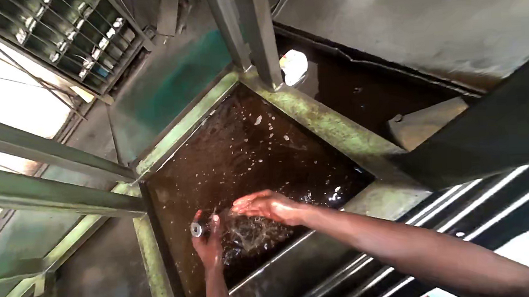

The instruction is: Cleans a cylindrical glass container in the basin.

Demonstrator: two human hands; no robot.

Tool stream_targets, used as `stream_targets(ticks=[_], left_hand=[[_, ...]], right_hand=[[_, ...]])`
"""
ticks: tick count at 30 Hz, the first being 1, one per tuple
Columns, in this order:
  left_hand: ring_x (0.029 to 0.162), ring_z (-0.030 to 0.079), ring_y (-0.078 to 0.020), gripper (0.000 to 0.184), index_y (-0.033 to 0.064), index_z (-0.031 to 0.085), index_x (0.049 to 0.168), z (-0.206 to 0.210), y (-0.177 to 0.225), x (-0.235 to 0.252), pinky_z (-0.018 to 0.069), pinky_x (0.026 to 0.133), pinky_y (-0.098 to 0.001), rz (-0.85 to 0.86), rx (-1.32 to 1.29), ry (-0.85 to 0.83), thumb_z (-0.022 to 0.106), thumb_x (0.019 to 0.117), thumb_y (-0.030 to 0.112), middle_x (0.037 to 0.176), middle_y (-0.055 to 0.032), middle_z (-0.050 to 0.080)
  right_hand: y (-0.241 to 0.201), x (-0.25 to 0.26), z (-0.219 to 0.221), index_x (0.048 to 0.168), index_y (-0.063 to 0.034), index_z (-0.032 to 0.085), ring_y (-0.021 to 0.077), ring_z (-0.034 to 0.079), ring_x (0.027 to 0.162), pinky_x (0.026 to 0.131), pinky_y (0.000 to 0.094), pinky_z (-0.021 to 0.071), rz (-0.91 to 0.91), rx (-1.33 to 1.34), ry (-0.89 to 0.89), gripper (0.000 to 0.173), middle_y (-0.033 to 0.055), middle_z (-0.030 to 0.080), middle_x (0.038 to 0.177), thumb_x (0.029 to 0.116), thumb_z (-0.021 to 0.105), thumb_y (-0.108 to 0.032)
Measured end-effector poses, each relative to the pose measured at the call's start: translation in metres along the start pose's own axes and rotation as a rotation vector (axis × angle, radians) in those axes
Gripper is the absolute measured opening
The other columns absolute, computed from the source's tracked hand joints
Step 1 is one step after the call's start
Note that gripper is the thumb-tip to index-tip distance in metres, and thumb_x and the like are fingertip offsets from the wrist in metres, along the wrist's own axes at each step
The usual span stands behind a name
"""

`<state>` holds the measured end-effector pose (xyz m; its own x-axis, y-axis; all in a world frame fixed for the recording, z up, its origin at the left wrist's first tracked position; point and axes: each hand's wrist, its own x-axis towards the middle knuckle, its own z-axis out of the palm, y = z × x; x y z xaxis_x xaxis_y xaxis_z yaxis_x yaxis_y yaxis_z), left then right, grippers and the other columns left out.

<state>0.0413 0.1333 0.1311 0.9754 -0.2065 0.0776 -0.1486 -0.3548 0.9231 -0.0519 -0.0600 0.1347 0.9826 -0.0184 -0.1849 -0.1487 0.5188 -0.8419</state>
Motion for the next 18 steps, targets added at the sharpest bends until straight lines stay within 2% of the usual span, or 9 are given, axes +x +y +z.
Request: stream_targets(ticks=[1, 3, 5, 6, 9, 12, 14, 16, 18], left_hand=[[0.101, 0.064, -0.0074, 0.050, -0.0076, 0.050, 0.139, 0.001, -0.002, 0.001, 0.0540, 0.090, -0.0241, 0.014, 0.003, 0.013, 0.069, 0.0947, 0.007, 0.119, -0.0138, 0.064], [0.104, 0.064, -0.0128, 0.039, -0.0077, 0.059, 0.128, 0.005, -0.004, -0.001, 0.0531, 0.094, -0.0293, -0.051, -0.021, 0.049, 0.070, 0.0939, 0.006, 0.118, -0.0154, 0.066], [0.108, 0.062, -0.0166, 0.024, -0.0074, 0.063, 0.117, 0.007, -0.004, -0.007, 0.0525, 0.096, -0.0332, -0.130, -0.115, 0.105, 0.067, 0.0952, 0.002, 0.117, -0.0151, 0.066], [0.112, 0.061, -0.0186, 0.022, -0.0084, 0.062, 0.116, 0.006, -0.006, -0.010, 0.0509, 0.098, -0.0350, -0.144, -0.173, 0.120, 0.063, 0.0965, 0.000, 0.120, -0.0162, 0.065], [0.090, 0.065, -0.0135, 0.011, -0.0041, 0.064, 0.102, 0.008, -0.009, -0.014, 0.0563, 0.084, -0.0312, -0.132, -0.188, 0.250, 0.063, 0.0993, 0.006, 0.096, -0.0096, 0.067], [0.078, 0.064, -0.0136, 0.015, -0.0037, 0.063, 0.098, 0.017, 0.021, -0.015, 0.0570, 0.074, -0.0318, -0.216, -0.137, 0.392, 0.069, 0.0968, 0.009, 0.085, -0.0088, 0.065], [0.076, 0.063, -0.0149, 0.019, -0.0038, 0.062, 0.101, 0.020, 0.034, -0.015, 0.0563, 0.071, -0.0338, -0.262, -0.117, 0.420, 0.072, 0.0957, 0.011, 0.084, -0.0095, 0.064], [0.074, 0.063, -0.0150, 0.019, -0.0020, 0.061, 0.103, 0.022, 0.035, -0.012, 0.0569, 0.068, -0.0342, -0.279, -0.128, 0.428, 0.071, 0.0965, 0.013, 0.084, -0.0083, 0.063], [0.076, 0.062, -0.0131, 0.015, -0.0001, 0.060, 0.102, 0.022, 0.032, -0.005, 0.0567, 0.071, -0.0328, -0.253, -0.177, 0.437, 0.069, 0.0965, 0.010, 0.086, -0.0063, 0.061]], right_hand=[[-0.001, -0.001, -0.009, 0.132, 0.0076, 0.061, 0.0149, 0.063, 0.117, 0.105, 0.0318, 0.0481, -0.055, -0.140, 0.012, 0.034, 0.0161, 0.066, 0.131, 0.1068, 0.041, -0.003], [0.015, -0.003, -0.048, 0.126, 0.0046, 0.067, 0.0224, 0.066, 0.114, 0.104, 0.0404, 0.0507, -0.038, -0.490, 0.151, 0.027, 0.0182, 0.068, 0.125, 0.1041, 0.054, -0.004], [0.037, -0.010, -0.100, 0.119, -0.0009, 0.072, 0.0374, 0.067, 0.110, 0.097, 0.0575, 0.0515, 0.195, -0.818, 0.370, 0.024, 0.0229, 0.071, 0.117, 0.1011, 0.063, -0.014], [0.046, -0.017, -0.123, 0.120, -0.0004, 0.071, 0.0441, 0.065, 0.114, 0.097, 0.0639, 0.0500, 0.357, -0.919, 0.470, 0.030, 0.0266, 0.069, 0.120, 0.0998, 0.065, -0.021], [0.064, -0.043, -0.169, 0.123, 0.0038, 0.066, 0.0517, 0.058, 0.124, 0.099, 0.0711, 0.0454, 0.622, -1.040, 0.698, 0.045, 0.0322, 0.061, 0.131, 0.0974, 0.068, -0.032], [0.066, -0.041, -0.167, 0.118, 0.0072, 0.066, 0.0435, 0.066, 0.112, 0.093, 0.0623, 0.0524, 0.673, -0.876, 0.737, 0.037, 0.0288, 0.066, 0.120, 0.0994, 0.065, -0.025], [0.071, -0.024, -0.138, 0.112, 0.0029, 0.064, 0.0205, 0.068, 0.075, 0.068, 0.0366, 0.0578, 0.559, -0.376, 0.662, 0.025, 0.0126, 0.068, 0.090, 0.1067, 0.051, -0.018], [0.058, -0.011, -0.089, 0.117, 0.0007, 0.062, 0.0169, 0.069, 0.077, 0.072, 0.0322, 0.0588, 0.443, 0.140, 0.422, 0.029, 0.0094, 0.070, 0.093, 0.1093, 0.041, -0.018], [0.029, -0.007, -0.037, 0.125, 0.0009, 0.061, 0.0136, 0.070, 0.090, 0.084, 0.0305, 0.0582, 0.333, 0.208, 0.128, 0.030, 0.0076, 0.071, 0.105, 0.1096, 0.039, -0.012]])
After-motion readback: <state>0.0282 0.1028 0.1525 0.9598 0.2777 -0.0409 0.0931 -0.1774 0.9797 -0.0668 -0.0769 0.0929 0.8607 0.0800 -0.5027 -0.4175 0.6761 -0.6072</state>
